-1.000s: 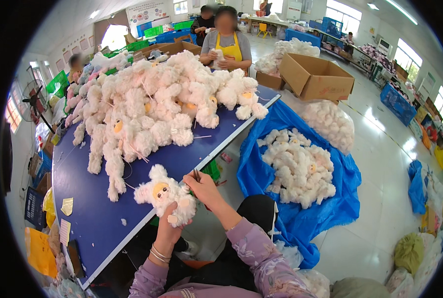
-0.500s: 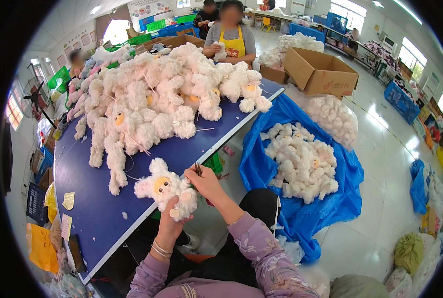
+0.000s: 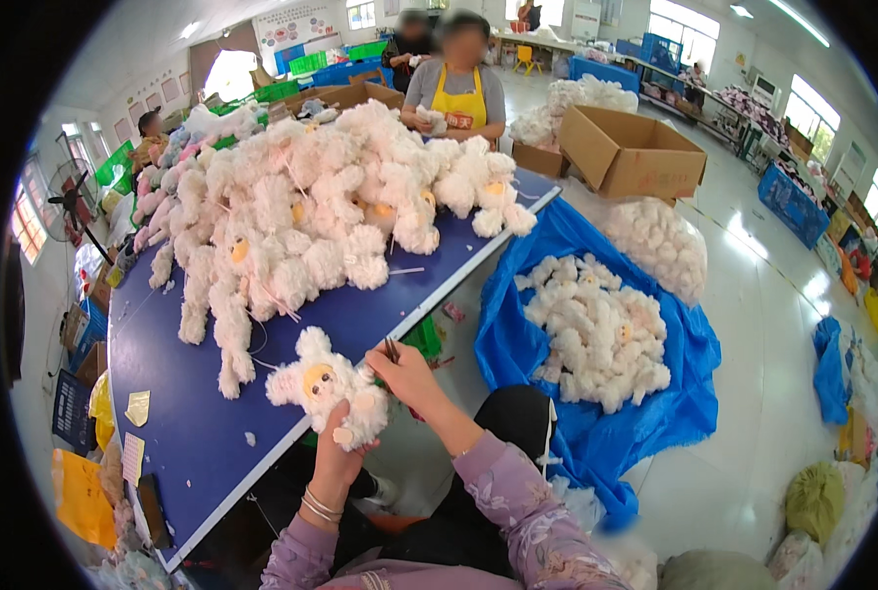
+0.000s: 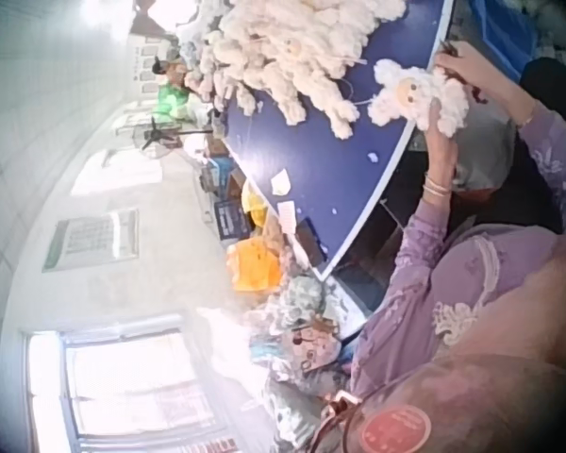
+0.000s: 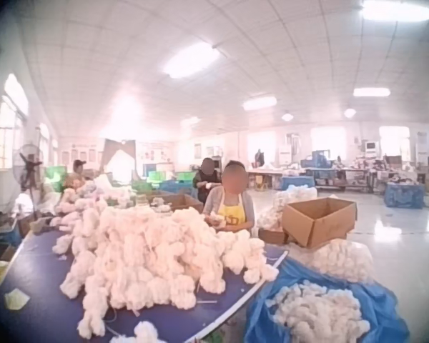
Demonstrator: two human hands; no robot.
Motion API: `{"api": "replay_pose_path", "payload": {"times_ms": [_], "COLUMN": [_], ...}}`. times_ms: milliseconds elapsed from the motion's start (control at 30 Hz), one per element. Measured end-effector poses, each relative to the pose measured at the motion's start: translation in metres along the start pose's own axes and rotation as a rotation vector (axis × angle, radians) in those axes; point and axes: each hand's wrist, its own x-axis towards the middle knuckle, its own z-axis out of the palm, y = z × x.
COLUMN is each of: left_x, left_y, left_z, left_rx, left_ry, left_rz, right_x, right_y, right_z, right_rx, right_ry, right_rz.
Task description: The person trims the fur on small white stuffed toys using scissors. They pick up each toy, trim the fur, and place the finished items into a blue bag.
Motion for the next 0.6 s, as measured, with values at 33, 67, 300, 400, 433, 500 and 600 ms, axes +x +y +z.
{"api": "replay_pose_path", "payload": {"times_ms": [33, 67, 300, 400, 433, 500, 600], "left_x": [0.000, -0.002, 0.000, -0.013, -0.013, -0.015, -0.013], "left_y": [-0.002, -0.004, -0.004, 0.002, 0.004, 0.005, -0.006], "left_z": [-0.001, -0.002, 0.003, -0.019, -0.018, -0.012, -0.013], "left_rx": [-0.016, -0.014, 0.008, 0.072, 0.090, 0.067, 0.007], "left_ry": [0.007, 0.009, -0.012, 0.030, 0.006, -0.069, -0.113], "left_rz": [-0.004, -0.017, -0.017, -0.001, 0.001, 0.012, -0.025], "right_x": [0.000, 0.000, 0.002, 0.012, 0.016, 0.025, 0.003], "right_y": [0.001, 0.005, -0.021, -0.159, -0.203, -0.273, -0.328], "right_z": [-0.002, 0.000, -0.017, -0.027, -0.041, -0.065, -0.071], "right_rx": [0.003, 0.004, -0.062, -0.452, -0.607, -0.484, -0.549], "right_ry": [-0.005, 0.017, 0.118, 0.441, 0.604, 0.658, 0.500], "right_rz": [0.020, 0.012, -0.039, -0.241, -0.395, -0.767, -0.697]}}
